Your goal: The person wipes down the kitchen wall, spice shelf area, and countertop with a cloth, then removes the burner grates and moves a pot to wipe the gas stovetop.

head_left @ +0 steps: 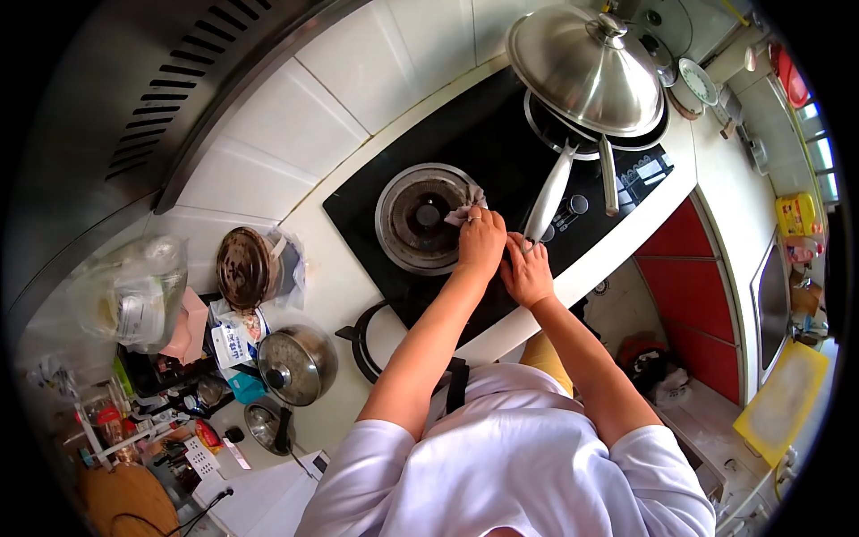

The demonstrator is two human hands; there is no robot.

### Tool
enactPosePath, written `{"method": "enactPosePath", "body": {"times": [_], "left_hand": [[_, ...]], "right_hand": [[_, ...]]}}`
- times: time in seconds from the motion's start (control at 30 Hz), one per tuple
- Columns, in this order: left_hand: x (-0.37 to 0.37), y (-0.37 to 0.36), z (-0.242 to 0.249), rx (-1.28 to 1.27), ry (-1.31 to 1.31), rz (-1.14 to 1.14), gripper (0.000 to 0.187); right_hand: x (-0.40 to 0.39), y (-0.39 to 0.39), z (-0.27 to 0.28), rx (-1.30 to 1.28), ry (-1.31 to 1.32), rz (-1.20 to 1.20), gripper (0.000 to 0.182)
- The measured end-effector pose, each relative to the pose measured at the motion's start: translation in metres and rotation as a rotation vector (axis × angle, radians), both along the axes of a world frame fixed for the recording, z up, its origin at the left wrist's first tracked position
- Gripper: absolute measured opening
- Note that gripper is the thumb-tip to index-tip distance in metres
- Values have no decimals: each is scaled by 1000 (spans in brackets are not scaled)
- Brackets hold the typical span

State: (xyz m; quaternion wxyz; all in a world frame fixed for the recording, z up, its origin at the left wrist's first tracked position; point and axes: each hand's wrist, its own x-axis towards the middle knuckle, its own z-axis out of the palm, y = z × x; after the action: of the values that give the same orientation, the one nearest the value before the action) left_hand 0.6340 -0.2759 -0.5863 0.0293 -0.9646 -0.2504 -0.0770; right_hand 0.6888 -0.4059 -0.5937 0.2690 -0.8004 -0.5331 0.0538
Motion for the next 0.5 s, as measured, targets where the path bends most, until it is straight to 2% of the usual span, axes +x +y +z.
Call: {"method": "enactPosePath", "body": {"times": [0.17,0.3,0.5], "left_hand": [[-33,-9,8,-18,11,-91,11],[-64,-21,10,31,-21,-69,14],[-59,-18,4,-79,-122,-51,16]], "right_hand": [[1,1,2,13,-14,-3,52],[0,0,0,7,-37,6,52],[-1,2,1,-5,-44,13,49]]}}
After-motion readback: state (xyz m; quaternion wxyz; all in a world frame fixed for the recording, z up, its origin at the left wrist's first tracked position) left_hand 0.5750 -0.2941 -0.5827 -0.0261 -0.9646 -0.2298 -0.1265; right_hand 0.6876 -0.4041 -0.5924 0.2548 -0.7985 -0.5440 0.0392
